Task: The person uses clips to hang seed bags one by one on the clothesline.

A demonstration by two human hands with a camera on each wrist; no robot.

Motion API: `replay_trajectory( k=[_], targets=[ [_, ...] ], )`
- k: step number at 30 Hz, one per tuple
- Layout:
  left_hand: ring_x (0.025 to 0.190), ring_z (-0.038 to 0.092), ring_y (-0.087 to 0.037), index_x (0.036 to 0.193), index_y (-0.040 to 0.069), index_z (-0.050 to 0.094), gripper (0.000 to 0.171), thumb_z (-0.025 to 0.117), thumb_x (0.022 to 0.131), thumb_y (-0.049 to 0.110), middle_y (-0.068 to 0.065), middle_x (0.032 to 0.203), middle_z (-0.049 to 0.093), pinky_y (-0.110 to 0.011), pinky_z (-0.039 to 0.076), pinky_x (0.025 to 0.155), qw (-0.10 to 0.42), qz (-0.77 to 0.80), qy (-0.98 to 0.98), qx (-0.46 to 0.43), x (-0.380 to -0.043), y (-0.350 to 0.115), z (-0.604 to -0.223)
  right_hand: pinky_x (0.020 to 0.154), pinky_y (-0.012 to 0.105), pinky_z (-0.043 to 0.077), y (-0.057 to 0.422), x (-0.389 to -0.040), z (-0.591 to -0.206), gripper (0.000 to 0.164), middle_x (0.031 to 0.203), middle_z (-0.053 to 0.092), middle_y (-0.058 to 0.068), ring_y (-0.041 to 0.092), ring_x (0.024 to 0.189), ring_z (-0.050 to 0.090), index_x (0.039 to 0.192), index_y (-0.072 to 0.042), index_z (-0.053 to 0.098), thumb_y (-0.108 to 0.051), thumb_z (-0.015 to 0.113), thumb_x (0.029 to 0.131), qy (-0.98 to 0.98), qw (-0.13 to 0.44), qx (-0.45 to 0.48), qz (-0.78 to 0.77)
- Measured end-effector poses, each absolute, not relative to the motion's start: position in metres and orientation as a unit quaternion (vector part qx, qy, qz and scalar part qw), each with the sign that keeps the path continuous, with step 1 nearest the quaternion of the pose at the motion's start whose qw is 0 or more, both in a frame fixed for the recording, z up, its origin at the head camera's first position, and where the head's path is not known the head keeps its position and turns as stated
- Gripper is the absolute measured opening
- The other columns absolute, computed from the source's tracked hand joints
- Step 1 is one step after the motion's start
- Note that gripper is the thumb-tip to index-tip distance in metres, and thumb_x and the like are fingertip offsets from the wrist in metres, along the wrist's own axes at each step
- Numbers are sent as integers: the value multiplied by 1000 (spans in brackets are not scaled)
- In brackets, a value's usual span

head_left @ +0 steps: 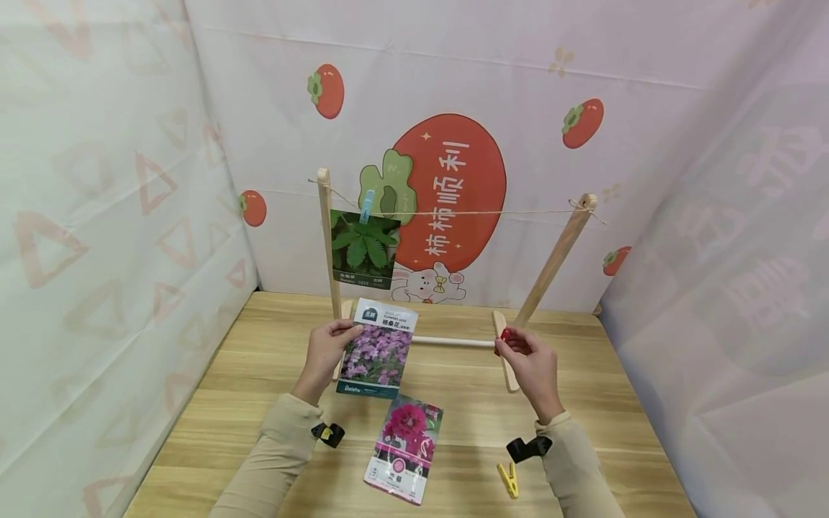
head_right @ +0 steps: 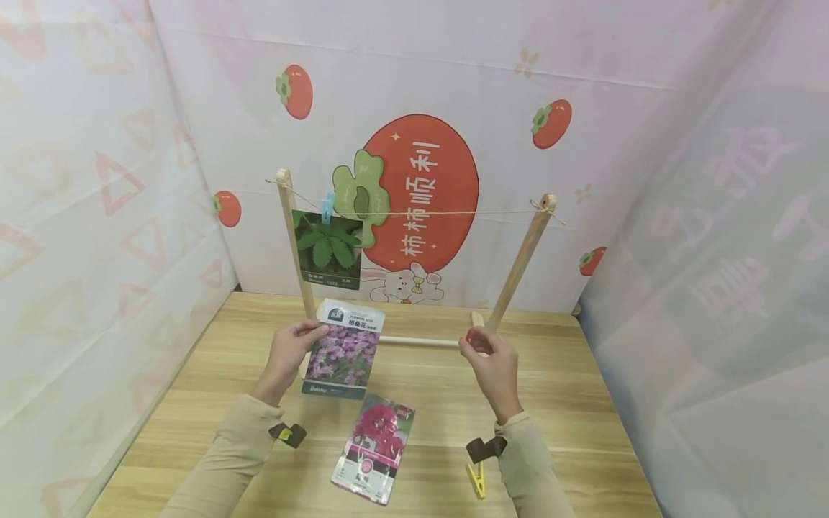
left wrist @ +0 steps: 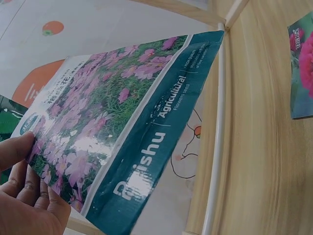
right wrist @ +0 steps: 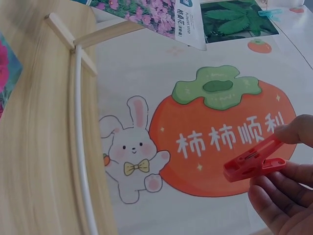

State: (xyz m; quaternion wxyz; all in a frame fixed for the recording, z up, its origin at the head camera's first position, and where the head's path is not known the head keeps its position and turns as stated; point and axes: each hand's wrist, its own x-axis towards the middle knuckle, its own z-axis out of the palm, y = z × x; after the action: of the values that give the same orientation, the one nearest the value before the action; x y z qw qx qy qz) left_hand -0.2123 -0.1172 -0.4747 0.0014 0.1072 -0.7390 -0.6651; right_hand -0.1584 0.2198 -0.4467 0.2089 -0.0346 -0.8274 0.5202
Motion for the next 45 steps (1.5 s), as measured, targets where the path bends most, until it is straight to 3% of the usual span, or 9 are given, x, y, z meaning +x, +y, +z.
replay_trajectory(
  k=[6, 14, 27, 38, 45],
  targets=[
    [75, 58, -6, 106, -4, 67, 27, 73, 88, 14, -3, 93, 68, -19, 49, 67, 3, -672, -733, 105, -212, -115, -469, 65, 5, 47, 209, -153, -429, 25, 94, 69, 29, -4, 71, 58, 105, 14, 68, 6, 73, 81, -823, 223, -12, 523],
    [79, 60, -7, 107, -3, 67, 27, 72, 89, 16, -5, 98, 68, -19, 49, 69, 6, -677, -731, 86, -209, -110, -464, 67, 6, 49, 212, -164, -440, 27, 94, 70, 24, -7, 73, 58, 105, 8, 70, 3, 76, 79, -812, 242, 31, 530],
    [75, 58, -9, 101, -4, 69, 20, 72, 88, 11, 5, 82, 66, -21, 47, 65, 8, -693, -719, 55, -201, -99, -455, 71, 7, 50, 206, -167, -433, 27, 92, 70, 21, -9, 78, 59, 107, 6, 70, 4, 75, 81, -815, 266, 92, 506],
    [78, 60, -6, 103, -7, 69, 22, 71, 88, 9, -9, 99, 69, -20, 50, 69, -14, -693, -720, 21, -187, -80, -457, 74, 7, 50, 207, -165, -419, 28, 96, 70, 22, -9, 80, 60, 109, 8, 67, 1, 74, 83, -811, 242, 101, 523],
    [77, 60, -7, 102, -7, 69, 22, 71, 88, 9, -8, 91, 70, -20, 50, 69, -17, -691, -722, 14, -183, -72, -461, 75, 8, 51, 190, -147, -385, 24, 92, 70, 26, -1, 80, 62, 104, 12, 67, 9, 72, 80, -823, 245, 114, 499]
  ],
)
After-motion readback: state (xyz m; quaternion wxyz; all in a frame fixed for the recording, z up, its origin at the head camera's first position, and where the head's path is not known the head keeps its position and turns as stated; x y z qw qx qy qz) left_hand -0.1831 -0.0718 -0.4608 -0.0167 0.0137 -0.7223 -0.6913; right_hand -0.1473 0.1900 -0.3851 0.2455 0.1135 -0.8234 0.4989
